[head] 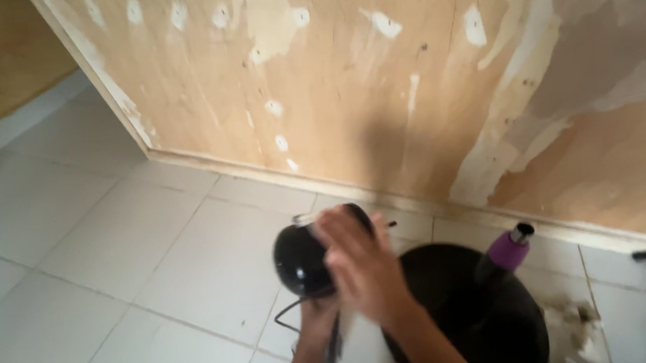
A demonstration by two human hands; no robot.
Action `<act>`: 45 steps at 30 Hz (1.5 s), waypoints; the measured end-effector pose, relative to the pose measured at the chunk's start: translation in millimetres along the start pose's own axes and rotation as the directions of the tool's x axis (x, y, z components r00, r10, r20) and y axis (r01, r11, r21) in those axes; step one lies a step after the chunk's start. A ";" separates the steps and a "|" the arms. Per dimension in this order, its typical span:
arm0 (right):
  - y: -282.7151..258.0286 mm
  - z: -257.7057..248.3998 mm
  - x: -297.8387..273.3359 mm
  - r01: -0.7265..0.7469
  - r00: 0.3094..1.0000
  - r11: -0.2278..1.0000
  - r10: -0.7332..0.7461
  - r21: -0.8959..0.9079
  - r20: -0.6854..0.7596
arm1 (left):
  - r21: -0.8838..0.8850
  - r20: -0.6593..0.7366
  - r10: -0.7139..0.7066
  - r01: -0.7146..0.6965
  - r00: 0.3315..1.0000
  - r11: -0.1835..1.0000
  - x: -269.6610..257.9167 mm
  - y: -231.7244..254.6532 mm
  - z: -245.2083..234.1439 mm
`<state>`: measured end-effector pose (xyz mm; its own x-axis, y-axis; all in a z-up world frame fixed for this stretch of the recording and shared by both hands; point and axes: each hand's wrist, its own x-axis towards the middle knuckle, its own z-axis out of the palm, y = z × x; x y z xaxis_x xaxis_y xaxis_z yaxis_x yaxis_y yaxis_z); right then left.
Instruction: The person wipes the motor housing of a standing fan with a cloth, then attaches the motor to the stand, secures the front grille, and installs the fan blades. The fan is fully assembled by the end of the clip.
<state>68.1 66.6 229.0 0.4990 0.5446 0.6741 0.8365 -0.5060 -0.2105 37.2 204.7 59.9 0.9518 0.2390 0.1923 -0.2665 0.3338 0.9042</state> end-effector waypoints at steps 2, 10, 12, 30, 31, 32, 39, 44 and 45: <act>15.8 -12.1 17.8 -0.131 0.988 0.991 0.131 0.000 -0.077 | -0.056 -0.056 -0.069 0.066 0.996 0.996 11.1 7.6 25.3; 28.5 -7.4 -21.1 -0.175 0.960 0.974 0.201 0.146 -0.193 | -0.004 -0.009 -0.146 0.146 0.989 0.989 25.6 8.2 57.2; 25.9 8.5 -40.5 -0.177 0.963 0.983 0.184 0.050 -0.196 | -0.012 -0.025 -0.184 0.184 0.983 0.983 10.2 8.2 52.8; 45.3 -55.3 67.8 -0.475 0.623 0.873 0.248 0.107 0.742 | -0.028 0.060 -0.386 0.388 0.921 0.921 -10.7 9.0 -33.9; 58.4 -49.1 68.7 -0.568 0.576 0.805 0.243 0.168 0.781 | -0.046 0.119 -0.375 0.382 0.920 0.923 -14.4 5.7 -42.7; 69.3 -39.0 68.5 -0.655 0.532 0.722 0.230 0.223 0.815 | -0.060 0.179 -0.360 0.375 0.916 0.925 -16.9 3.3 -53.5; 39.9 -11.5 -8.4 -0.700 0.709 -0.066 0.065 0.712 0.703 | -0.130 0.205 -0.357 0.387 0.911 0.913 -30.9 -19.8 -114.7; 21.2 -18.2 -21.8 -0.627 0.769 0.137 0.267 0.767 0.581 | 0.122 0.092 -0.352 0.340 0.932 0.932 -21.2 -12.1 -134.2; 19.0 -18.9 -25.6 -0.615 0.773 0.154 0.311 0.774 0.552 | 0.094 0.104 -0.323 0.314 0.941 0.945 -19.5 -3.2 -132.4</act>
<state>66.9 30.4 221.1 0.7714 0.6330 0.0646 -0.0029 0.1050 -0.9945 -0.6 319.6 2.7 0.9972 0.0222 -0.0715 0.0614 0.3050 0.9504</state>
